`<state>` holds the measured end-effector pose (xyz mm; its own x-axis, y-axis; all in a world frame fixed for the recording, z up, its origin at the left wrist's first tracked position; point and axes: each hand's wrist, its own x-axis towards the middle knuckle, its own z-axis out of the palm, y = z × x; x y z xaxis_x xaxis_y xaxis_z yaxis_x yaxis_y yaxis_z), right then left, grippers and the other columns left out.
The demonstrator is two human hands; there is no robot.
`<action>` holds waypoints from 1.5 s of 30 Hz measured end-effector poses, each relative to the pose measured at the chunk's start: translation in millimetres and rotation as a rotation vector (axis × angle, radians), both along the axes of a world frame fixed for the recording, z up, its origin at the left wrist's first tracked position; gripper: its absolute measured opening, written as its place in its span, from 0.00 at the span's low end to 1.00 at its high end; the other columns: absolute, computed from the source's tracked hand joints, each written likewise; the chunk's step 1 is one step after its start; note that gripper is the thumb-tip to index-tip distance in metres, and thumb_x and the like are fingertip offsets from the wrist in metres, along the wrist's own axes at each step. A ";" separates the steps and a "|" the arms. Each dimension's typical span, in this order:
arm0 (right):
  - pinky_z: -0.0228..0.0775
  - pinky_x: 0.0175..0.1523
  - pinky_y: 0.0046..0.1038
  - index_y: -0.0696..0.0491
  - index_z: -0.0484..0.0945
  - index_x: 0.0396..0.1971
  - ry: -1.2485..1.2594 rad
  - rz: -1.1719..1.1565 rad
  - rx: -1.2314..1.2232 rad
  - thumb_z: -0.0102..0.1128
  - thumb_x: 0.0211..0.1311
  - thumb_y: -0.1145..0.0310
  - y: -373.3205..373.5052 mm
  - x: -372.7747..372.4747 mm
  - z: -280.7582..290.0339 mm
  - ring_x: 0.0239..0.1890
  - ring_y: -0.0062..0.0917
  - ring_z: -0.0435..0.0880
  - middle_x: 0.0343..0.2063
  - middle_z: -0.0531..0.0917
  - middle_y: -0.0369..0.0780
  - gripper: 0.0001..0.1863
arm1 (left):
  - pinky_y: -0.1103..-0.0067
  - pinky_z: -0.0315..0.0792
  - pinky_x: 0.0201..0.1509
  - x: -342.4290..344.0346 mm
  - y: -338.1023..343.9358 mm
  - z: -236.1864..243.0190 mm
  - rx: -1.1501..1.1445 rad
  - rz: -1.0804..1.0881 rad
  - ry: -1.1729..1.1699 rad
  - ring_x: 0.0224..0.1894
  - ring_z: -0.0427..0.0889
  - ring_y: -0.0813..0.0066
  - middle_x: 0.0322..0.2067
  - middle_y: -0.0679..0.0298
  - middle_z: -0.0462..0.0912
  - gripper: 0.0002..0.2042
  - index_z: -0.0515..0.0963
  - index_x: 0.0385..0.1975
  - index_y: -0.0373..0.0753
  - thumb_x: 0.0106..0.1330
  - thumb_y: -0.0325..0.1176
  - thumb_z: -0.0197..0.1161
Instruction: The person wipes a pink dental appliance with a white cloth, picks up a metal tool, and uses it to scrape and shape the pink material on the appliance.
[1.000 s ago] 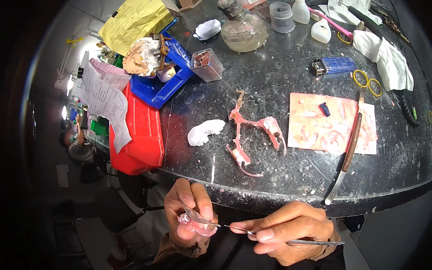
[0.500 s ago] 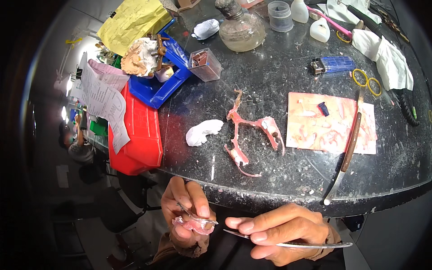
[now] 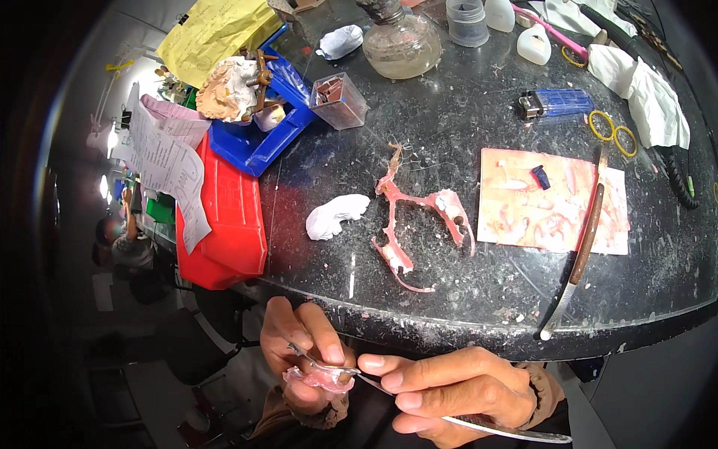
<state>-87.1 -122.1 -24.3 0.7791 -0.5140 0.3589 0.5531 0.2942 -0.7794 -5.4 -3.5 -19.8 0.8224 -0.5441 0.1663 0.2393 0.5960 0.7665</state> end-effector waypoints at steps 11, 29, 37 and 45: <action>0.72 0.44 0.36 0.63 0.69 0.26 0.003 0.165 -0.257 0.59 0.42 0.82 -18.7 4.0 7.2 0.35 0.40 0.77 0.29 0.72 0.49 0.10 | 0.88 0.70 0.25 1.3 4.5 -0.4 0.058 0.015 -0.064 0.22 0.75 0.79 0.28 0.46 0.72 0.21 0.60 0.31 0.31 0.41 0.22 0.67; 0.71 0.45 0.31 0.59 0.69 0.24 0.007 0.149 -0.277 0.64 0.39 0.79 -22.6 4.6 5.3 0.38 0.38 0.77 0.27 0.76 0.48 0.12 | 0.90 0.71 0.25 6.1 3.0 0.5 0.079 -0.015 -0.223 0.24 0.75 0.80 0.28 0.49 0.73 0.24 0.63 0.31 0.32 0.35 0.18 0.69; 0.74 0.39 0.29 0.62 0.72 0.26 -0.131 0.201 -0.424 0.66 0.38 0.75 -27.3 10.7 -2.5 0.37 0.39 0.77 0.29 0.77 0.50 0.14 | 0.87 0.73 0.25 3.6 3.3 1.2 0.151 0.041 -0.288 0.26 0.76 0.78 0.25 0.52 0.74 0.23 0.66 0.30 0.33 0.33 0.18 0.70; 0.74 0.38 0.28 0.62 0.73 0.27 -0.153 0.199 -0.457 0.65 0.39 0.74 -27.3 10.8 -3.7 0.36 0.39 0.77 0.29 0.77 0.50 0.14 | 0.88 0.72 0.25 2.6 3.1 5.6 0.172 0.052 -0.289 0.26 0.76 0.78 0.25 0.54 0.74 0.22 0.68 0.30 0.32 0.32 0.18 0.71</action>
<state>-76.3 -149.4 -27.9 0.7669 -0.1257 0.6293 0.6387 0.0542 -0.7675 -2.9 -0.4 -14.2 0.7818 -0.5433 0.3060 -0.0296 0.4578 0.8885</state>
